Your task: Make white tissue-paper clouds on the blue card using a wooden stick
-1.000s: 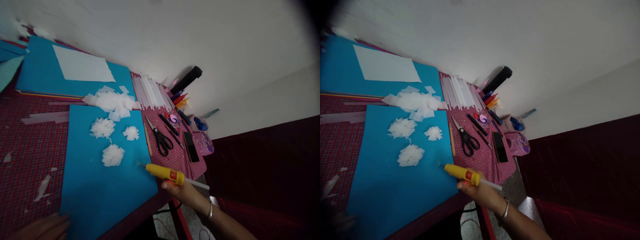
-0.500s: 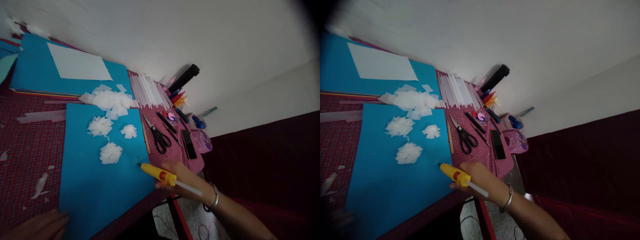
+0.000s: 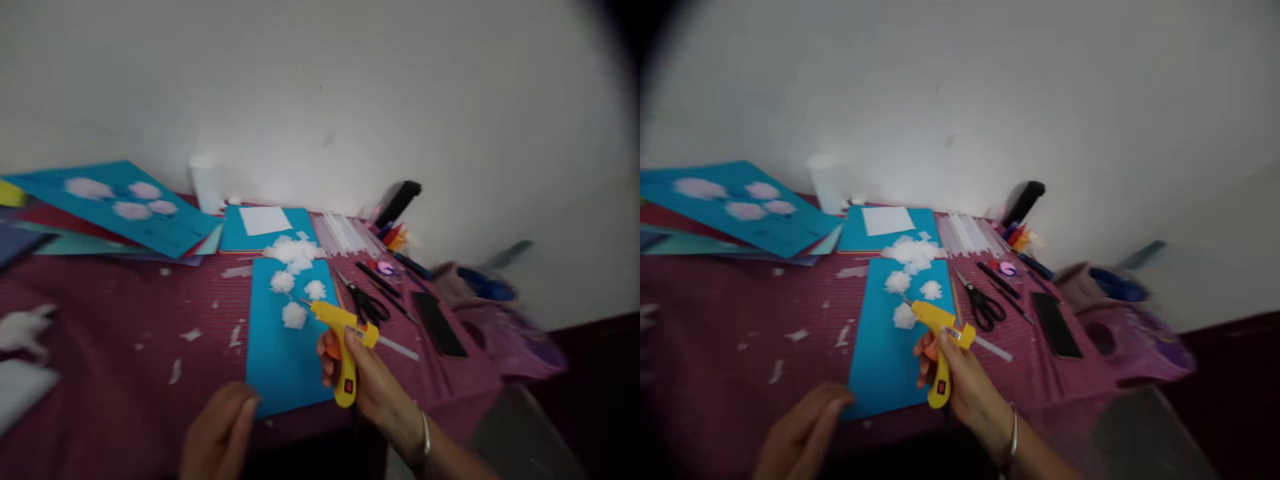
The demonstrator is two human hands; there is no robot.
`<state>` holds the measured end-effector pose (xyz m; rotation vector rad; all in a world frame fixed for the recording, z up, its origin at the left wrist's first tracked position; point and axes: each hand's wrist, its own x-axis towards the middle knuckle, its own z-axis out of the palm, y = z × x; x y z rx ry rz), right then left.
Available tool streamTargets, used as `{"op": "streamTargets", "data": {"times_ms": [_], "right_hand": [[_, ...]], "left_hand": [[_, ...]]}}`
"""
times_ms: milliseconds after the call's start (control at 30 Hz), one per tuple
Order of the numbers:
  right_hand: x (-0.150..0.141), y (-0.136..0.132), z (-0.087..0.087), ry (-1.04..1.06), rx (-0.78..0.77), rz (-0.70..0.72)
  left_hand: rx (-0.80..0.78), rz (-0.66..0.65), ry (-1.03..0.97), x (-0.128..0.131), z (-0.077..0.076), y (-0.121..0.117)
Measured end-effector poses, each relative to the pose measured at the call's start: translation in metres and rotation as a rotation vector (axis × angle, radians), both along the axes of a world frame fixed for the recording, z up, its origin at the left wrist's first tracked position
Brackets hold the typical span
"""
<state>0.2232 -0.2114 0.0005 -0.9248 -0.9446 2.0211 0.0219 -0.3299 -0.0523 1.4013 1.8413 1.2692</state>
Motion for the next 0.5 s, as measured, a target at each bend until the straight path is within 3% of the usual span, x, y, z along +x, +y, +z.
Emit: {"op": "streamTargets", "data": {"times_ms": [67, 167, 300, 400, 500], "right_hand": [[-0.025, -0.025, -0.009, 0.029, 0.006, -0.049], [-0.055, -0.047, -0.011, -0.018, 0.100, -0.029], [-0.075, -0.066, -0.006, -0.060, 0.233, 0.110], [-0.073, -0.077, -0.001, 0.010, 0.390, 0.350], [-0.058, -0.074, -0.002, -0.040, 0.547, 0.469]], "left_hand": [[-0.004, -0.151, 0.013, 0.019, 0.018, 0.000], [-0.113, -0.267, -0.013, 0.044, 0.031, -0.001], [-0.135, -0.191, -0.089, 0.058, 0.034, -0.019], [-0.071, -0.038, -0.018, 0.033, 0.042, -0.041], [-0.211, 0.157, 0.311, -0.030, 0.066, -0.055]]}}
